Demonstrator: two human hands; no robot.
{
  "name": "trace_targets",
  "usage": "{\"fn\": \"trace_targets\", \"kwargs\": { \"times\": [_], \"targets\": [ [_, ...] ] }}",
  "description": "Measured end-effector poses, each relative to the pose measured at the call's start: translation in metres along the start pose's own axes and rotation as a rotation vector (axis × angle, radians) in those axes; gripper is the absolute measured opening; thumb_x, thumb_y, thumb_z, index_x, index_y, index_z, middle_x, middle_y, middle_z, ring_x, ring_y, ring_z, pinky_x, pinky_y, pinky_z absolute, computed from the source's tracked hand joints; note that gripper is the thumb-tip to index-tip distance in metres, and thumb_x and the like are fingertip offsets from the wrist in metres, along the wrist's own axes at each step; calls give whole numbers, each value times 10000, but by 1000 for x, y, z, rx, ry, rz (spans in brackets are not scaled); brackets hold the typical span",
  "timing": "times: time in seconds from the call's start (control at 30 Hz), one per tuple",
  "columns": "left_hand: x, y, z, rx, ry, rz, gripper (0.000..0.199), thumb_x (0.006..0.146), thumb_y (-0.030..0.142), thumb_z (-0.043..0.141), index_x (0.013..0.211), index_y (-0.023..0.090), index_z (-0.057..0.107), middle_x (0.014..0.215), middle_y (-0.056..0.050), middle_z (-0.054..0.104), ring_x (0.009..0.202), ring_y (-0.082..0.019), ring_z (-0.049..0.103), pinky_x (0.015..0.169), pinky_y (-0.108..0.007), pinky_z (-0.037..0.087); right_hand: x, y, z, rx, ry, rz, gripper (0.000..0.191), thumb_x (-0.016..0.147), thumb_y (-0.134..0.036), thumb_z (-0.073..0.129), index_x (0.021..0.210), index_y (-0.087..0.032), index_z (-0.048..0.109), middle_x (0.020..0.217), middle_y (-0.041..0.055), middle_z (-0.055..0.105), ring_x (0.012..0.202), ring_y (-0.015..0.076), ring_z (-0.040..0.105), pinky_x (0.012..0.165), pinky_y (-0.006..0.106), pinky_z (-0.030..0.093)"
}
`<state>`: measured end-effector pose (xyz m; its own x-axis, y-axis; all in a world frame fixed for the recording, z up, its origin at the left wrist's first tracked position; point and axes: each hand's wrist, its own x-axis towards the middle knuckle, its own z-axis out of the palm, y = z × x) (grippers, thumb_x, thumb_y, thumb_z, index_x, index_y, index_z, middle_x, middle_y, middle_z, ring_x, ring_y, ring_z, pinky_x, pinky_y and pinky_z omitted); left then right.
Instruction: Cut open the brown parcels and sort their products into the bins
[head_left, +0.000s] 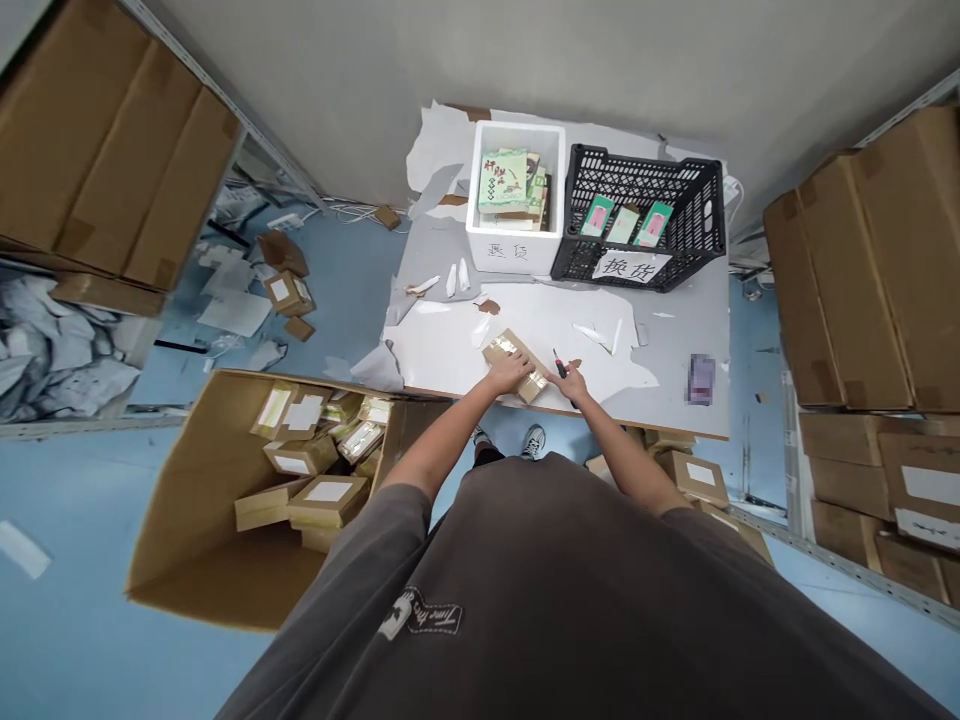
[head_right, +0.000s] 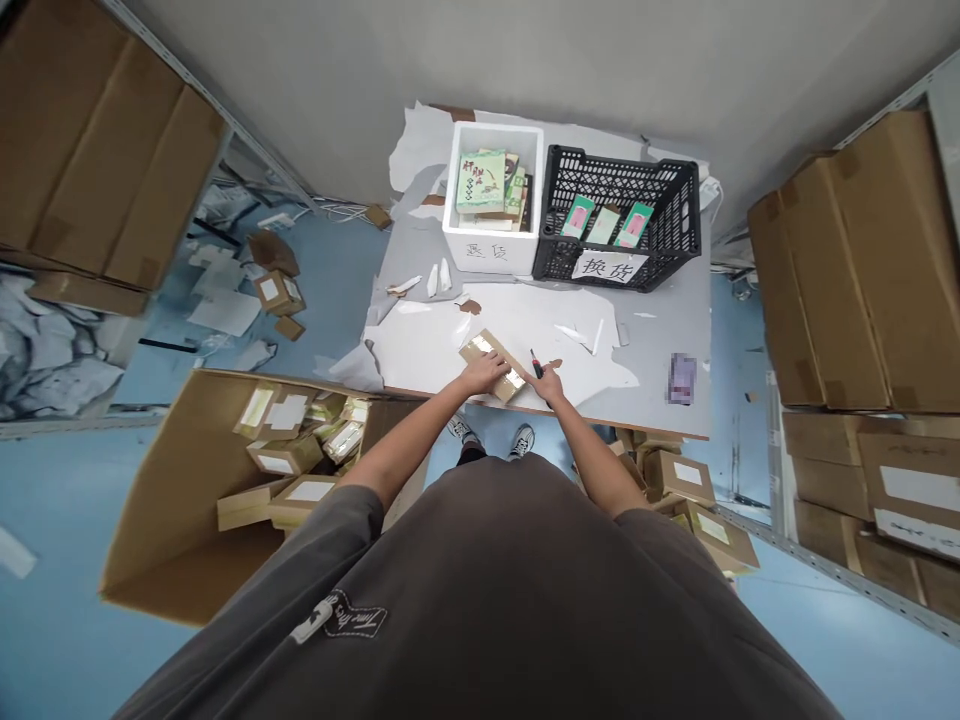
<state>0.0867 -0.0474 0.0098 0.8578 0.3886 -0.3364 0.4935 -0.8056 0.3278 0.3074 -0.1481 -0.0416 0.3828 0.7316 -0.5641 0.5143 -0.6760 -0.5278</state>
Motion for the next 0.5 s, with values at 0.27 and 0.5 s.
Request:
{"fn": "trace_targets", "kwargs": {
  "times": [0.27,0.5],
  "targets": [
    [-14,19,13,16,59,-285,507,865,289,902,1322,170,718,1625,-198,551,1510,-371,509,1147,-465,521,21,-48,13,43,74,-27,512,881,-644,840,1111,-245,618,1056,120,791,1055,336,745,828,351,550],
    [-7,20,5,-25,-19,-358,667,810,253,954,1403,138,673,1745,-238,468,1611,-390,469,1196,-445,534,9,-27,-15,245,-214,-233,440,1100,-601,557,842,-245,581,721,-13,676,589,174,661,658,270,509]
  ]
}}
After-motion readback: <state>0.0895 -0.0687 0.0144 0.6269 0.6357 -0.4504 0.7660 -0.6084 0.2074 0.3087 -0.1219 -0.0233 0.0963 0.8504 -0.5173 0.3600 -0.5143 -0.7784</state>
